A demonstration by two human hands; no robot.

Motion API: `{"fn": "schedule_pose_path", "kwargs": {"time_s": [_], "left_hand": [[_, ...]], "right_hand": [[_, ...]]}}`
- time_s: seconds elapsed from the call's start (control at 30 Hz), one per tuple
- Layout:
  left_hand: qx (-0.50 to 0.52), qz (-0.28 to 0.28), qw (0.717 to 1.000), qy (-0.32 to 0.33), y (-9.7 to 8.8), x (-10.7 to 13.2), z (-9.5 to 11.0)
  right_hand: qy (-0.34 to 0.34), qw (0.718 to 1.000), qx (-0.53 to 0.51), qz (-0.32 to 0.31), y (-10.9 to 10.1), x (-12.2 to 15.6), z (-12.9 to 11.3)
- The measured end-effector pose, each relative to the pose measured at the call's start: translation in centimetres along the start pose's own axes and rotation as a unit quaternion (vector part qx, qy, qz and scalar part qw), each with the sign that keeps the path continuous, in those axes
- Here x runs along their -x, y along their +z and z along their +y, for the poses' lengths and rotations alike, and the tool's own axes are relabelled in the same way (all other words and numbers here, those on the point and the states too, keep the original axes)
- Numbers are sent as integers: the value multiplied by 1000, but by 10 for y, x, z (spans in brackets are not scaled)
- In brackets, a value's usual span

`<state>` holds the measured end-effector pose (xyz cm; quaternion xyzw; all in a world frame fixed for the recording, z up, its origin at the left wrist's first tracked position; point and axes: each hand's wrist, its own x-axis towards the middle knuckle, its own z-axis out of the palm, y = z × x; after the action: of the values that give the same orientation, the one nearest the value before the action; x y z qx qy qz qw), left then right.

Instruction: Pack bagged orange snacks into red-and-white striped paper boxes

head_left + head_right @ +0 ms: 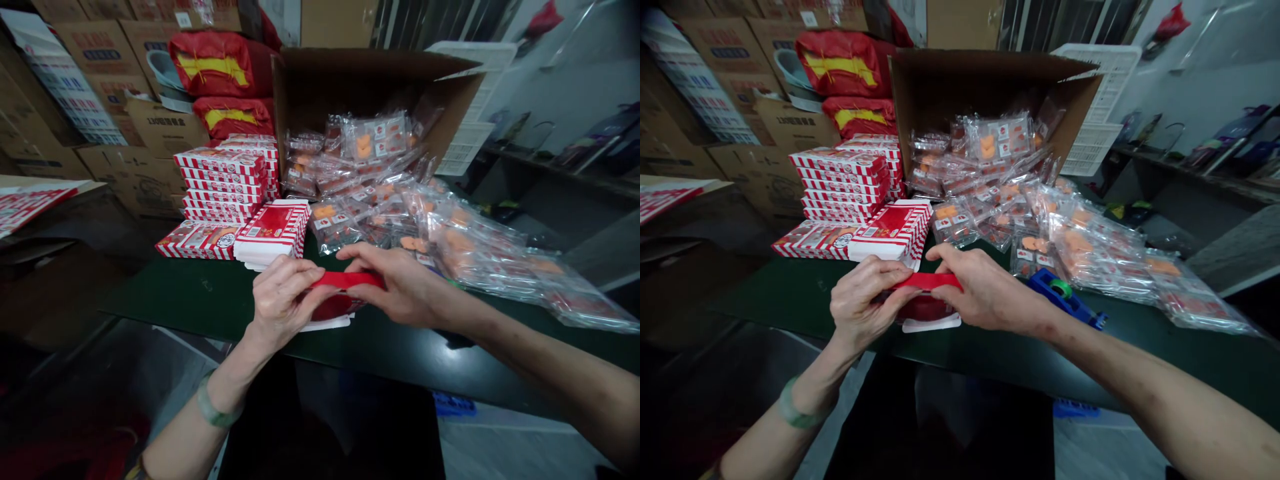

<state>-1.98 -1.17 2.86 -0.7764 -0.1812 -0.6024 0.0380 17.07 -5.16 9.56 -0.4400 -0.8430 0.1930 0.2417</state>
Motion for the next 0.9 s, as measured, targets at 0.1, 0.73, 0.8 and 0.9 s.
{"fn": "schedule_pose_path", "kwargs": {"time_s": [0.1,0.73,0.8,0.9], "left_hand": [[-11,2,1000,-3,1,-1,-1],[-55,68,996,2,21,0,-38],[-61,63,996,-8,20,0,-33],[-67,75,995,-12,18,3,-30]], "right_hand": [[16,999,-7,37,2,3,3],[462,872,-52,155,-67,163,142],[490,859,-86,120,-60,174,154],[520,840,-125,89,-55,175,168]]}}
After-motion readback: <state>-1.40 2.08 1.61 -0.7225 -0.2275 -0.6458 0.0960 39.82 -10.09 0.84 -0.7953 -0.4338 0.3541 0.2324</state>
